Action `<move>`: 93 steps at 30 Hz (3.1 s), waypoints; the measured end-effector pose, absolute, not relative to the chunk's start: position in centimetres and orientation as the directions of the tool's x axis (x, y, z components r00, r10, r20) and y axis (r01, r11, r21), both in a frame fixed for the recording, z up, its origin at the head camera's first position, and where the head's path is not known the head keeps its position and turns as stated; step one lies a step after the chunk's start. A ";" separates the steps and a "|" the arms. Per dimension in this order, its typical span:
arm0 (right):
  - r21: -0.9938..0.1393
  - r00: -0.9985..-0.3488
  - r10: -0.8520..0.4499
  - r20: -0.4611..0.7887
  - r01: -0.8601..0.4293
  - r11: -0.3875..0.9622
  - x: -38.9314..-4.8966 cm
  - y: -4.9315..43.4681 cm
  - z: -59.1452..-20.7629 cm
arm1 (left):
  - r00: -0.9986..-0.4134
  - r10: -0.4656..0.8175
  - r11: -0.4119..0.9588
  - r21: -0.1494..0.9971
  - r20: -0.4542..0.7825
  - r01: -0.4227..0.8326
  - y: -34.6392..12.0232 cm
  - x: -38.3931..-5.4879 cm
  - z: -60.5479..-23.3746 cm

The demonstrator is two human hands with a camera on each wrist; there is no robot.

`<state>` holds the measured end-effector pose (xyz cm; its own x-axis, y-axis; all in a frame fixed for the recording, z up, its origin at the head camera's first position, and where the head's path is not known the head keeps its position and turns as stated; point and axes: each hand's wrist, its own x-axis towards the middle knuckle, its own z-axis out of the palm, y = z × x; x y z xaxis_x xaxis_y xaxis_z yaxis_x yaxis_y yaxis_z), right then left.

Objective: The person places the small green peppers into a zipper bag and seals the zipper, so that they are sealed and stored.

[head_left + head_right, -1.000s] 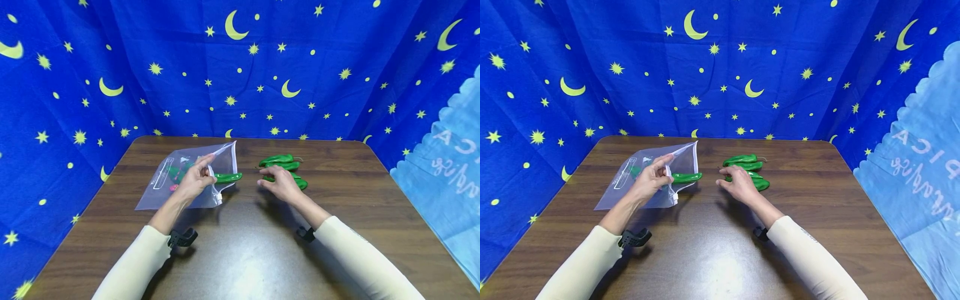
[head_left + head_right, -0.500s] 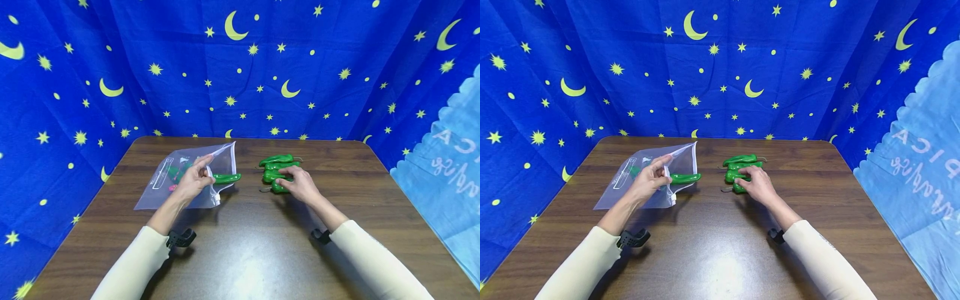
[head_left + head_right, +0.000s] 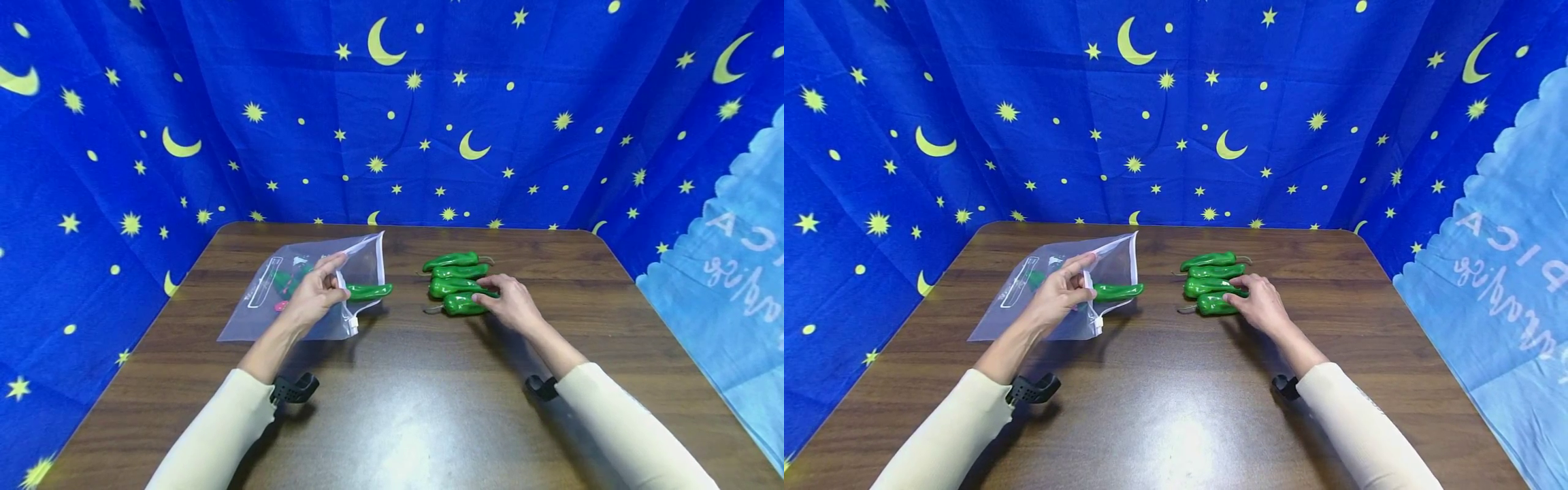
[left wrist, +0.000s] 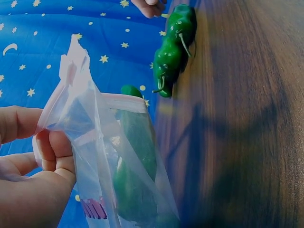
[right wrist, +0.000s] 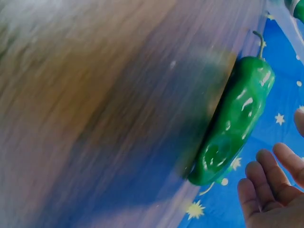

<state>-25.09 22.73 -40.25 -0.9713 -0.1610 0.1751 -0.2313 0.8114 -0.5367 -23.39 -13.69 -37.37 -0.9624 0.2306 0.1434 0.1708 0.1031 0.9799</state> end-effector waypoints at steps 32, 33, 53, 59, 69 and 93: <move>-0.466 -0.961 -0.223 0.166 -0.276 0.840 -24.8 25.2 -41.8 | -0.965 0.214 0.123 0.976 0.149 0.178 -13.9 -23.3 -37.6; -0.463 -0.960 -0.228 0.165 -0.279 0.841 -24.8 25.4 -41.8 | -0.965 0.215 0.122 0.976 0.149 0.178 -13.9 -23.3 -37.6; -0.475 -0.970 -0.231 0.077 -0.240 0.846 -24.0 27.2 -42.1 | -0.967 0.210 0.093 0.981 0.147 0.169 -14.1 -23.4 -37.8; -0.471 -0.969 -0.235 0.077 -0.242 0.848 -24.1 26.8 -42.2 | -0.966 0.211 0.106 0.980 0.146 0.171 -14.0 -23.4 -37.8; -0.459 -0.966 -0.253 0.059 -0.251 0.852 -24.0 26.4 -42.3 | -0.966 0.216 0.118 0.979 0.139 0.167 -14.0 -23.5 -37.7; -0.514 -0.963 -0.244 0.110 -0.266 0.815 -23.5 25.9 -42.0 | -0.967 0.218 0.121 0.979 0.134 0.163 -14.0 -23.5 -37.6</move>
<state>-23.53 25.87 -42.00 -0.9634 -0.2442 0.1102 -0.2655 0.8155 -0.5143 -23.50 -14.01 -37.61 -0.9666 0.2180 0.1345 0.1635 0.1210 0.9791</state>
